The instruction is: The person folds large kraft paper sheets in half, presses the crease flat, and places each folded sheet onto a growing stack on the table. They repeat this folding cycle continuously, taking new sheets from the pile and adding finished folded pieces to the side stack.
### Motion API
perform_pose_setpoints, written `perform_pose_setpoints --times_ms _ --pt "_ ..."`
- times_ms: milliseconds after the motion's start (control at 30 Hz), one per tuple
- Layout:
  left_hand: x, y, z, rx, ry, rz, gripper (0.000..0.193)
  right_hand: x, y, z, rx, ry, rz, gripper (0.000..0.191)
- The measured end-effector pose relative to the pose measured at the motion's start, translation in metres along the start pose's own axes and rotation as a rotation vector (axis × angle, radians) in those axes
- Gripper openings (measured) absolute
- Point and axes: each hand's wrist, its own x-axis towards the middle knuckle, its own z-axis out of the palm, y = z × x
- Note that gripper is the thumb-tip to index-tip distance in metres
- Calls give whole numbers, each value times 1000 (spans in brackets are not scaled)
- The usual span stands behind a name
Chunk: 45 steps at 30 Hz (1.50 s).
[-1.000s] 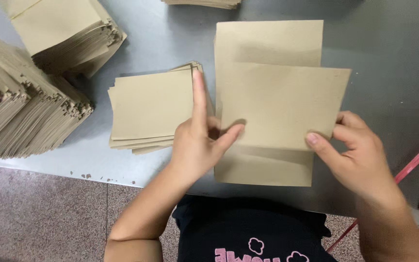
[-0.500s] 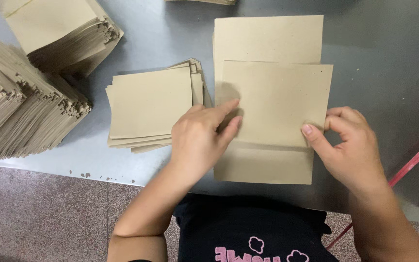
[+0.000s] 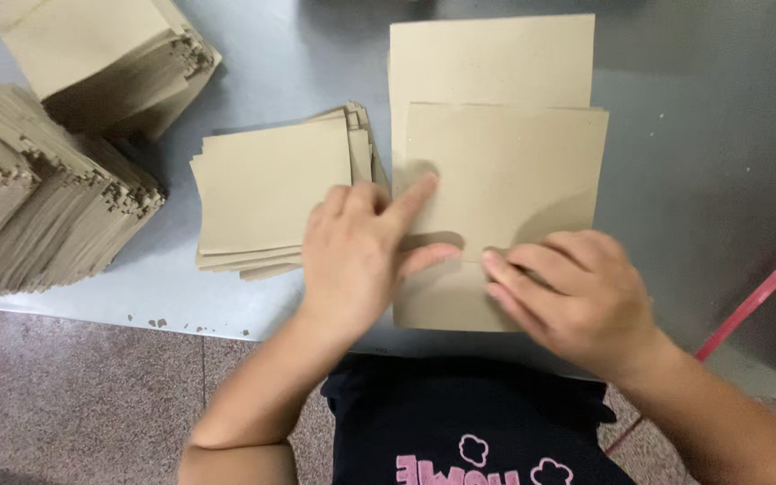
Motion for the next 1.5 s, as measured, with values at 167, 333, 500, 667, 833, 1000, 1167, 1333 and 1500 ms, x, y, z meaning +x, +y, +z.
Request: perform_pose_setpoints --times_ms 167,333,500,667,833,1000,1167,1333,1500 --pt "-2 -15 -15 130 79 87 75 -44 21 -18 -99 -87 128 26" --pt "2 -11 -17 17 18 471 50 -54 18 -28 -201 28 192 23" --pt "1 -2 -7 133 -38 599 45 -33 1 -14 217 -33 21 23" --pt "-21 -44 -42 142 80 353 25 -13 -2 -11 344 -132 55 26" --pt "-50 -78 -59 224 -174 -150 19 -3 4 -19 451 -227 113 25" --pt "-55 -63 -52 155 -57 -69 28 4 11 -20 488 -364 140 20" --pt "-39 -22 -43 -296 -138 285 52 5 13 -21 482 -355 104 14" --pt "-23 -13 -28 -236 -141 384 63 -8 3 -33 510 -343 -52 15" --pt "-22 -21 -13 -312 -110 331 35 -33 22 -44 612 -250 36 54"
